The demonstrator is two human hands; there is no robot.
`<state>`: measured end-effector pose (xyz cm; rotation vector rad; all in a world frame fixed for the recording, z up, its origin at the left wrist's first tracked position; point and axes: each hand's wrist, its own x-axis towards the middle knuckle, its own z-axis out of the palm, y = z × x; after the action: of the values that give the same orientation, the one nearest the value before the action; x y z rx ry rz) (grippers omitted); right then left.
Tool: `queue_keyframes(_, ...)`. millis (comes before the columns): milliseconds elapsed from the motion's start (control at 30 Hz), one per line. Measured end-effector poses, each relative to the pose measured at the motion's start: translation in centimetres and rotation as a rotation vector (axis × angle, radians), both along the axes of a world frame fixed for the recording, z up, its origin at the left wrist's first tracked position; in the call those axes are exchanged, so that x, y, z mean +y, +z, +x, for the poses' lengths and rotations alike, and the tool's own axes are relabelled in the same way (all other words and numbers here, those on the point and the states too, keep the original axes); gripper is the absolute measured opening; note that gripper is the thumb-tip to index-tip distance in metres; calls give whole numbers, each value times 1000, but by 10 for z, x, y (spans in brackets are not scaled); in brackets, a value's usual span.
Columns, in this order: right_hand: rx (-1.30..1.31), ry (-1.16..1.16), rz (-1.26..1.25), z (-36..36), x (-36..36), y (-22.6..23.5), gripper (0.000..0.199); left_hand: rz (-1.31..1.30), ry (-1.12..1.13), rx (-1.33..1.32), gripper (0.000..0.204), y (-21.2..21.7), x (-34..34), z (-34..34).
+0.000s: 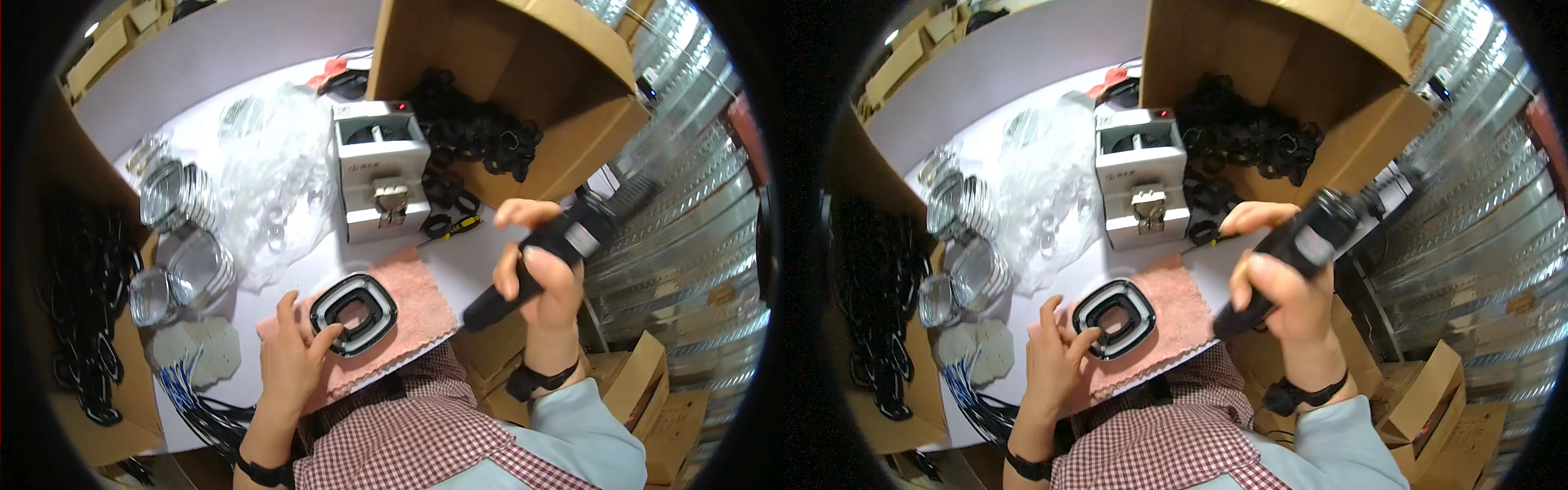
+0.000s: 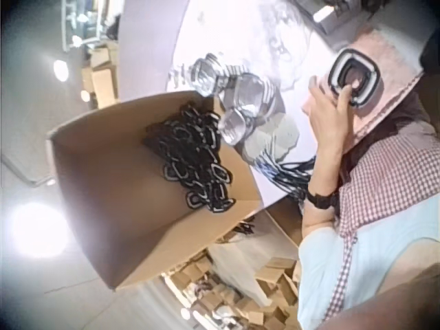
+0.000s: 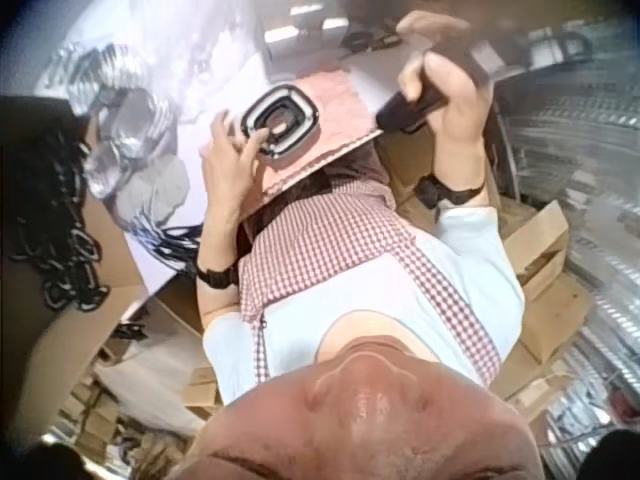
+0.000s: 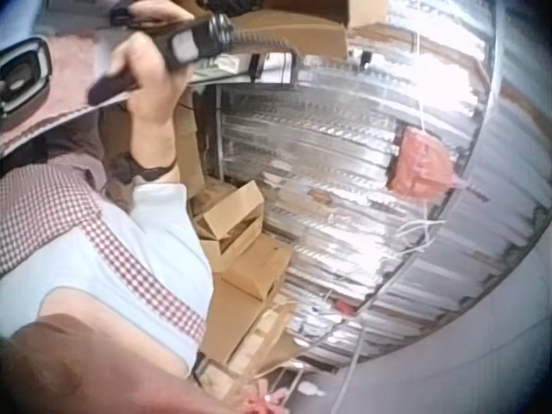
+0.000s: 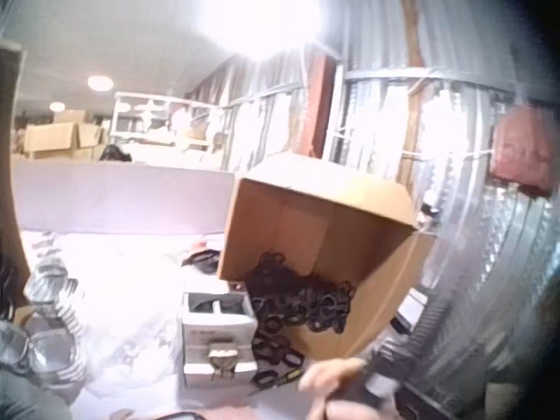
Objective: The recorder is assembling and screwing together components of LED lighting fixtures at a factory workbench.
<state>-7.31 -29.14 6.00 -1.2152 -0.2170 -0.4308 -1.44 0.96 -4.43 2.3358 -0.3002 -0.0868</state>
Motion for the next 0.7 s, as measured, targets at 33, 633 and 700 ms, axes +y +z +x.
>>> queue_keyframes(33, 164, -150, -3, 0, -15, 0, 40, 8, -16, -25, 60, 6, 4, 1)
queue_keyframes(633, 538, 50, -1239, 31, -103, -101, 54, -57, -361, 112, 28, 45, -56, 17)
queue_keyframes(700, 409, 69, -1208, 28, -102, -100, 57, -57, -363, 98, 27, 42, -59, 17)
